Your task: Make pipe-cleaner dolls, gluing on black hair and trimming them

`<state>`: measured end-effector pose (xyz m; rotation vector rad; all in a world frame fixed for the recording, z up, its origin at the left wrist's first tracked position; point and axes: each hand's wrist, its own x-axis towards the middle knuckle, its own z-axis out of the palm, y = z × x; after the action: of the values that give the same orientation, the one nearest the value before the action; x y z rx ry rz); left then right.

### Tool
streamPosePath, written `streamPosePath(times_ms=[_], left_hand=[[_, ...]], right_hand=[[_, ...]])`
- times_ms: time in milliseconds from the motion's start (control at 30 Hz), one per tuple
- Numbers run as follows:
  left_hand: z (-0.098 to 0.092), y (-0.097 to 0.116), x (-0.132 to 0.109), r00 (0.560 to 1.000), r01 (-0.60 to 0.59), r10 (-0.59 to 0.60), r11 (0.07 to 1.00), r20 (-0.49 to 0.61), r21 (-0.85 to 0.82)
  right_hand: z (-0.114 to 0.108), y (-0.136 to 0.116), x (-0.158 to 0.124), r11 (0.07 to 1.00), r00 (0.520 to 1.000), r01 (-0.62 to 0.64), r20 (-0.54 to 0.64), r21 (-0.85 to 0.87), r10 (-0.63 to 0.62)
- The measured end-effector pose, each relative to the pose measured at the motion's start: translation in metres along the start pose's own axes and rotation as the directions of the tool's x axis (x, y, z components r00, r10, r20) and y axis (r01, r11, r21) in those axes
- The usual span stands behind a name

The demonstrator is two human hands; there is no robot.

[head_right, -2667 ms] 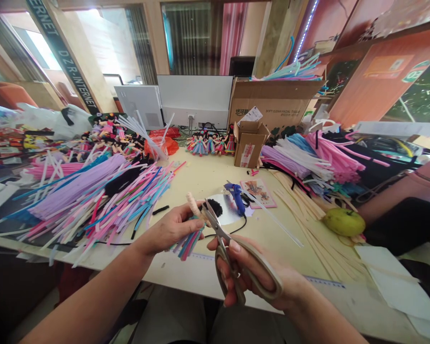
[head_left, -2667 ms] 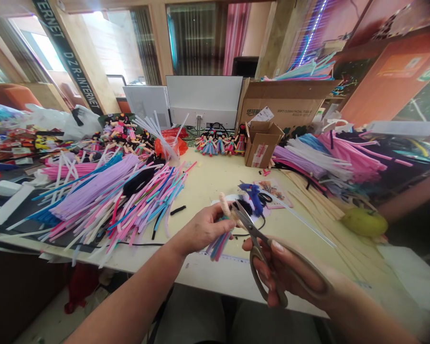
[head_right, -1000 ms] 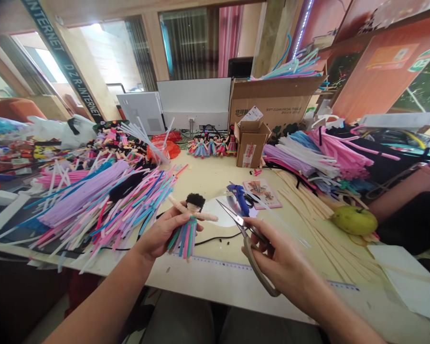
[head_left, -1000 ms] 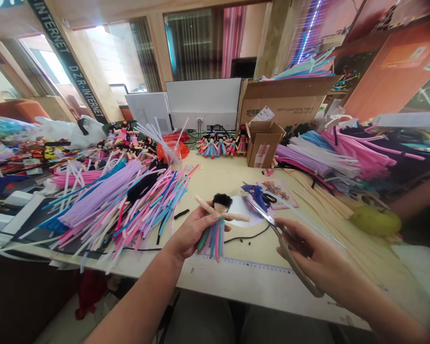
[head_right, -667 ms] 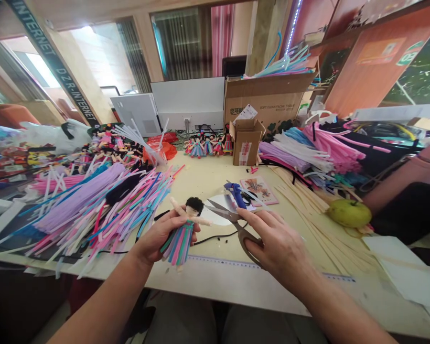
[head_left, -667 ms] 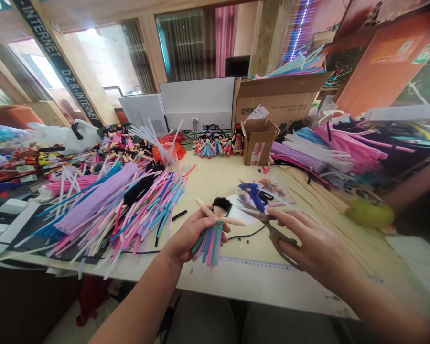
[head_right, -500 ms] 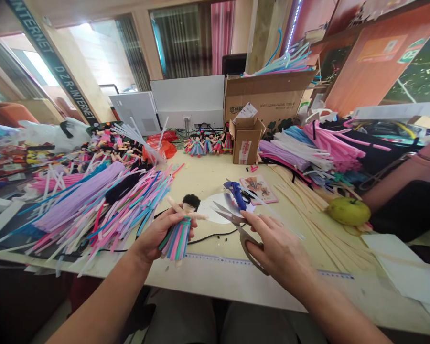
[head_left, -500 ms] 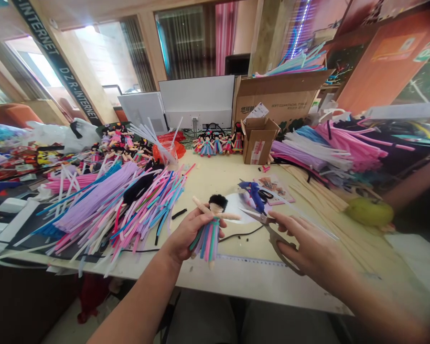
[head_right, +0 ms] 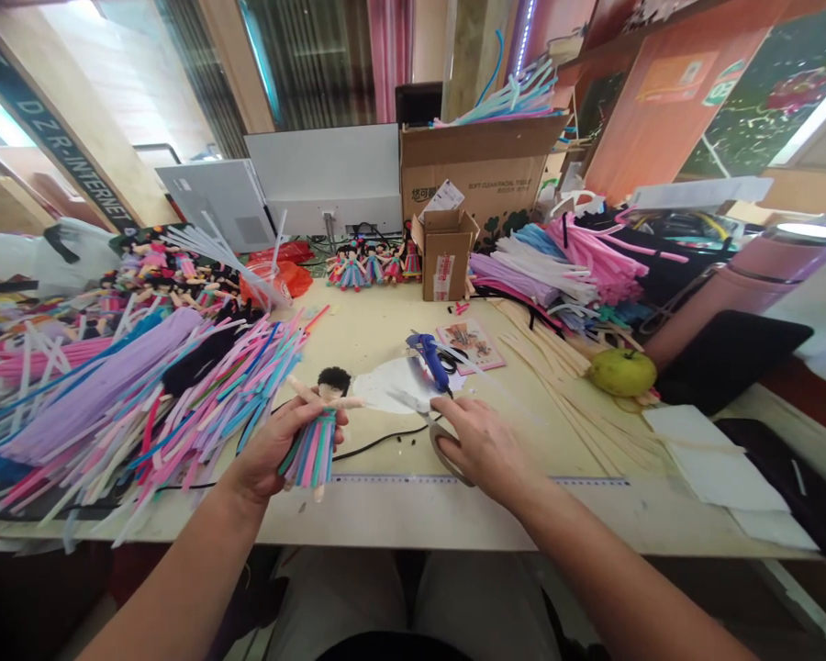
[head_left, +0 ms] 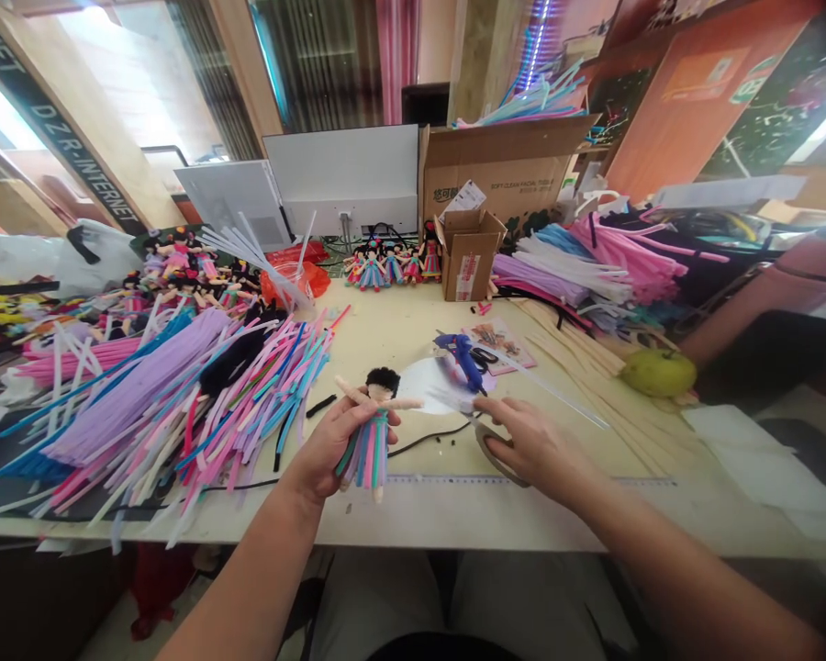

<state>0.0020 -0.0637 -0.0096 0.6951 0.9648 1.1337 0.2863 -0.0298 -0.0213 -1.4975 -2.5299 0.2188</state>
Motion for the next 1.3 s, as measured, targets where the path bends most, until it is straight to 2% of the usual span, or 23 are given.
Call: streamPosePath(times_ms=[67,200,267,333,500,600,667,767,833,900,967,1100,1233,1300], left_hand=[[-0.001,0.000,0.000,1.000,0.004,-0.004,1.000,-0.004,0.001],[-0.001,0.000,0.001,1.000,0.012,-0.012,1.000,-0.001,0.002],[0.000,-0.001,0.003,1.000,0.014,-0.014,1.000,0.004,-0.005],[0.000,-0.003,0.003,1.000,0.021,-0.021,1.000,0.002,-0.013],[-0.005,-0.004,0.004,0.999,0.036,-0.036,0.999,-0.012,-0.009],[-0.005,-0.004,0.004,0.999,0.035,-0.035,0.999,-0.022,0.009],[-0.002,-0.005,0.004,0.999,0.035,-0.034,0.999,-0.020,0.024],[0.004,-0.009,0.003,0.999,0.046,-0.047,0.998,0.012,0.042],[0.009,-0.012,0.002,0.997,0.053,-0.055,0.997,0.050,0.058],[0.014,-0.015,0.000,0.995,0.048,-0.056,0.995,0.081,0.091],[0.020,-0.017,-0.001,0.995,0.031,-0.044,0.991,0.093,0.132],[0.031,-0.017,-0.004,0.995,-0.026,0.009,0.986,0.102,0.166],[0.037,-0.017,-0.004,0.990,-0.057,0.034,0.984,0.136,0.169],[0.036,-0.018,-0.004,0.988,-0.055,0.030,0.985,0.153,0.165]], right_hand=[[0.002,-0.003,0.005,1.000,0.997,0.017,0.073,-0.005,-0.016],[0.004,-0.003,0.009,1.000,1.000,-0.004,0.020,-0.020,0.004],[0.005,0.001,0.007,0.999,0.999,0.019,0.050,-0.037,-0.017],[0.008,0.009,0.001,0.999,0.998,0.030,0.059,-0.031,-0.028],[0.013,0.046,-0.028,0.997,0.994,-0.073,-0.088,-0.021,0.071],[0.011,0.065,-0.044,0.991,0.994,-0.092,-0.070,-0.093,0.086],[0.006,0.065,-0.046,0.985,0.995,-0.084,-0.067,-0.152,0.074],[-0.006,0.044,-0.038,0.994,0.986,-0.081,-0.150,-0.074,0.069],[-0.014,0.019,-0.026,0.990,0.977,-0.032,-0.205,0.138,0.060],[-0.022,-0.009,-0.013,0.939,0.977,0.009,-0.202,0.345,0.064],[-0.026,-0.033,0.000,0.885,0.978,0.003,-0.185,0.466,0.094],[-0.024,-0.061,0.023,0.849,0.987,-0.031,-0.120,0.528,0.110],[-0.014,-0.068,0.034,0.838,0.987,-0.085,-0.069,0.539,0.145],[-0.010,-0.069,0.035,0.799,0.983,-0.116,-0.048,0.590,0.178]])
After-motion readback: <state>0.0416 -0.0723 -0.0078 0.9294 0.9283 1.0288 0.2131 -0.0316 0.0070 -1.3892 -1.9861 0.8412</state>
